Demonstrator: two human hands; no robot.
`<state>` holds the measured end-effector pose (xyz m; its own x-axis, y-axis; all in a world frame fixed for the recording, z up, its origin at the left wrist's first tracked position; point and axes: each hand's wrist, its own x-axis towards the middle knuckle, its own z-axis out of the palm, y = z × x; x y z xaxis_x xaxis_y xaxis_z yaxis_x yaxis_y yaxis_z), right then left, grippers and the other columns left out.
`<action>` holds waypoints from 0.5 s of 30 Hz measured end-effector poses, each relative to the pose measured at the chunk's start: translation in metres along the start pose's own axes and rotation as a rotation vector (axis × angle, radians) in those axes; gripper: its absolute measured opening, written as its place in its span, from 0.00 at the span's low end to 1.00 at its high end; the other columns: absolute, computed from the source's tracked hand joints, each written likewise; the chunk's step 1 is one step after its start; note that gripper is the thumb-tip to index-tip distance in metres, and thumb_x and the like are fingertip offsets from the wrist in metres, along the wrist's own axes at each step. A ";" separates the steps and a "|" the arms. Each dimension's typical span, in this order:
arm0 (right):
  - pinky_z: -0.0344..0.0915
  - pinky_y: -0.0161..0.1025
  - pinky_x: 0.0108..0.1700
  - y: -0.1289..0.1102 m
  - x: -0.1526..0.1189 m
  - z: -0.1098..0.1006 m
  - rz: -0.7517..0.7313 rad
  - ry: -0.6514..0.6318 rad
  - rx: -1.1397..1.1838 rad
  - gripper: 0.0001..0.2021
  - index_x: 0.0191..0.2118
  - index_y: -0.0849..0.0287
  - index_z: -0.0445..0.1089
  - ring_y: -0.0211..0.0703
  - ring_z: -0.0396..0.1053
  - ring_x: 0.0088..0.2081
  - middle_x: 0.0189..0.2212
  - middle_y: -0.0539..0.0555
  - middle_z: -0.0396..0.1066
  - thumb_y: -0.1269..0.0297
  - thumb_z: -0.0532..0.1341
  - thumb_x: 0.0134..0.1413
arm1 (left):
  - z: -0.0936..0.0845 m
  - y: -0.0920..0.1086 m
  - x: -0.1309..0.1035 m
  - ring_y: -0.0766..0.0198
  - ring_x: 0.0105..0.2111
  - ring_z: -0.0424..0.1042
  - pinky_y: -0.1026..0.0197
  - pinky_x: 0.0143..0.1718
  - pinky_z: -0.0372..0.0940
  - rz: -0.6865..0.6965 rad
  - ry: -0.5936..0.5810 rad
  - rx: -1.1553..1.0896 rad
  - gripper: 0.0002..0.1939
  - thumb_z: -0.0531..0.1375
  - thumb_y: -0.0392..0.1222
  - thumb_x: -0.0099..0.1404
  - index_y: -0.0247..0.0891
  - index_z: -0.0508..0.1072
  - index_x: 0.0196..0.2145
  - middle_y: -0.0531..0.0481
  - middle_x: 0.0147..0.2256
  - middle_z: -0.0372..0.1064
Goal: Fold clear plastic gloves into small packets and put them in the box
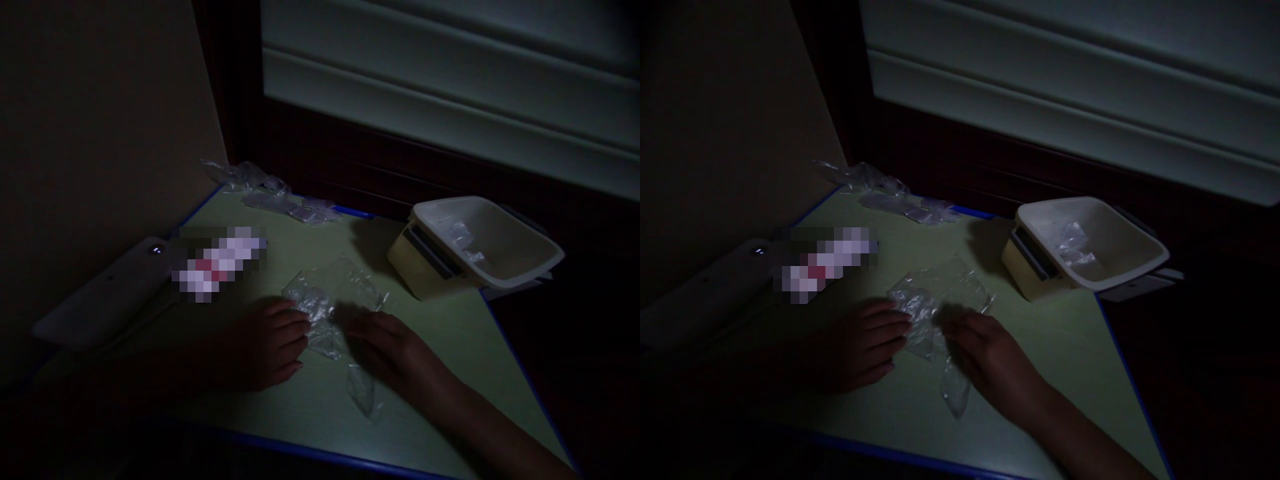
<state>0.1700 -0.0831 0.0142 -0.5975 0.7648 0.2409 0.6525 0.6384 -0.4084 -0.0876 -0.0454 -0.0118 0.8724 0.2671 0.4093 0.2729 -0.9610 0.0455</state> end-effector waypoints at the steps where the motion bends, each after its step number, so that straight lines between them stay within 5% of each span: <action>1: 0.70 0.44 0.45 0.004 -0.007 -0.004 0.007 -0.001 0.004 0.14 0.48 0.59 0.69 0.46 0.71 0.44 0.43 0.60 0.73 0.76 0.55 0.58 | -0.001 0.000 0.001 0.56 0.47 0.68 0.50 0.54 0.58 -0.011 -0.008 0.001 0.10 0.54 0.40 0.67 0.32 0.72 0.38 0.44 0.42 0.73; 8: 0.70 0.45 0.45 0.007 -0.048 -0.014 -0.066 -0.103 -0.102 0.16 0.53 0.59 0.66 0.47 0.70 0.46 0.46 0.60 0.73 0.74 0.53 0.61 | -0.007 0.007 0.013 0.56 0.45 0.69 0.54 0.51 0.63 0.059 -0.014 0.013 0.10 0.55 0.38 0.66 0.30 0.73 0.38 0.43 0.43 0.73; 15: 0.67 0.46 0.48 0.006 -0.042 -0.006 -0.146 -0.018 -0.188 0.14 0.53 0.61 0.67 0.45 0.69 0.50 0.46 0.59 0.74 0.73 0.53 0.63 | 0.004 0.011 0.023 0.56 0.44 0.69 0.55 0.48 0.65 0.125 -0.050 -0.009 0.11 0.55 0.39 0.66 0.31 0.75 0.35 0.43 0.41 0.73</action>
<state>0.2023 -0.1109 0.0066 -0.6986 0.6629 0.2692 0.6332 0.7480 -0.1988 -0.0630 -0.0499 -0.0052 0.9185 0.1482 0.3665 0.1575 -0.9875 0.0047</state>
